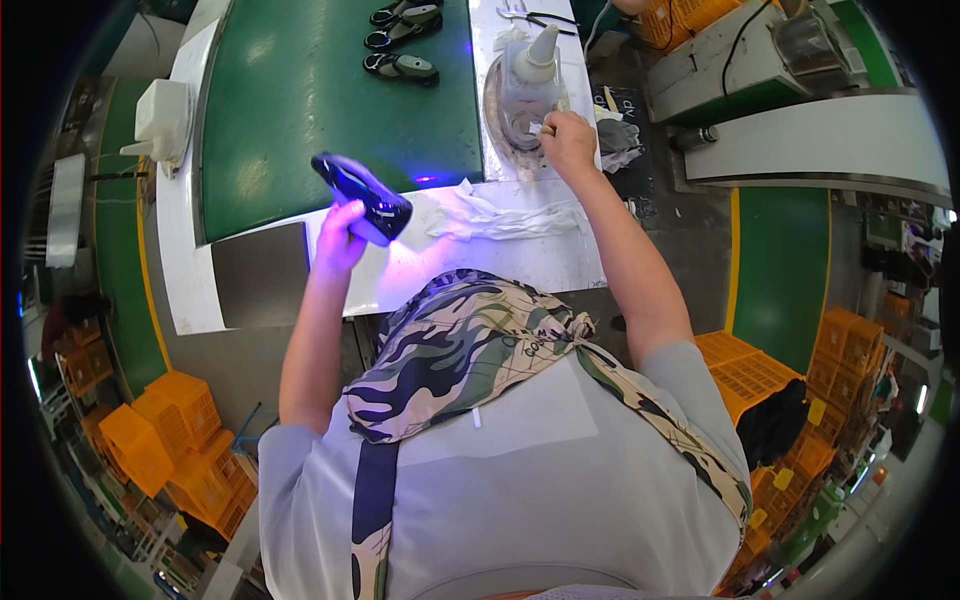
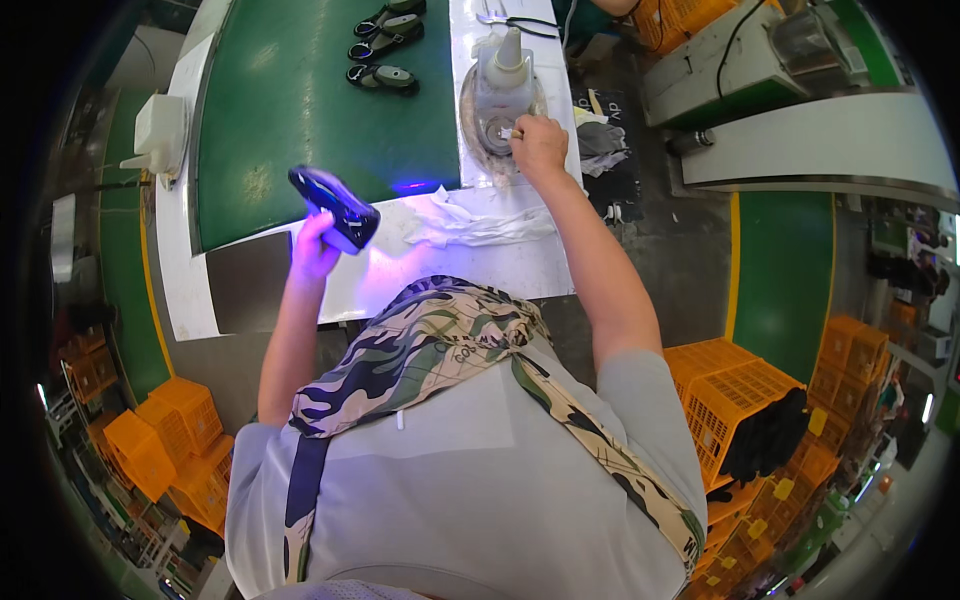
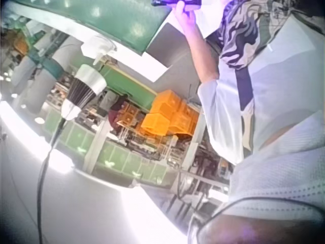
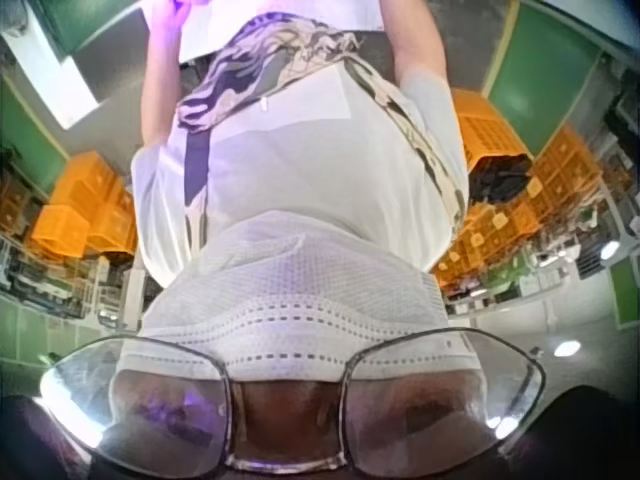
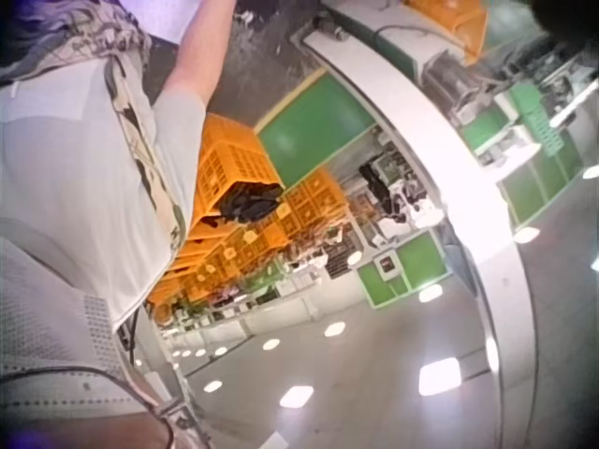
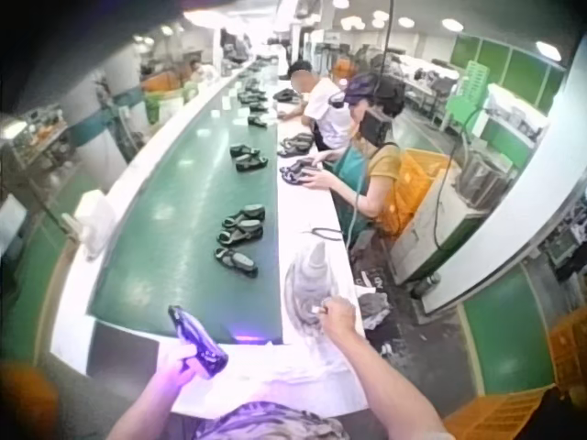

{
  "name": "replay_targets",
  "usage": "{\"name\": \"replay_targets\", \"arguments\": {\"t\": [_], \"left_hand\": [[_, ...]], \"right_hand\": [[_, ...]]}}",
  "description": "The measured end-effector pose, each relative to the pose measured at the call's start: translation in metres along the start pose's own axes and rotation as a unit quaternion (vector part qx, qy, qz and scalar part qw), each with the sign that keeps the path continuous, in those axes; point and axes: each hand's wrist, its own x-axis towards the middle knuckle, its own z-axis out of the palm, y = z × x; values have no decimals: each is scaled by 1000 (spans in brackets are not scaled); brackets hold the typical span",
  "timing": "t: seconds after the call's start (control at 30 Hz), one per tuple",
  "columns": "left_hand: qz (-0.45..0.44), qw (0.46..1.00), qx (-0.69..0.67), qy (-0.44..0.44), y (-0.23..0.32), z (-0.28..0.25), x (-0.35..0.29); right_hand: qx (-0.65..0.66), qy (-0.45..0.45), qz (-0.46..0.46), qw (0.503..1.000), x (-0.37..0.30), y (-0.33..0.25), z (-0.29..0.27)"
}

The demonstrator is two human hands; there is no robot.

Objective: Apply adhesive to shoe components and assemble them.

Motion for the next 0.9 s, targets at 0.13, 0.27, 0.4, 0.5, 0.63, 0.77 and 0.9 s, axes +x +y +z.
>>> {"name": "replay_targets", "arguments": {"t": [0.13, 0.27, 0.4, 0.5, 0.63, 0.77, 0.9], "left_hand": [[-2, 996, -84, 37, -42, -2, -46], [6, 988, -142, 64, -49, 11, -64], [16, 976, -200, 85, -45, 14, -59], [28, 981, -173, 87, -36, 23, -45], [86, 990, -52, 94, -29, 37, -26], [160, 980, 91, 79, -15, 55, -8], [275, 913, 292, 68, -7, 66, 0]], "right_hand": [[-50, -17, -68, 996, 10, -5, 10], [-76, -35, -84, 993, 16, -4, 18], [-82, -47, -94, 991, 19, -3, 17], [-82, -46, -104, 990, 16, -6, 11], [-117, -29, -172, 978, 9, -5, 3], [-90, -102, -41, 990, 11, -4, -2], [6, -182, 175, 968, 16, 10, -11]]}}
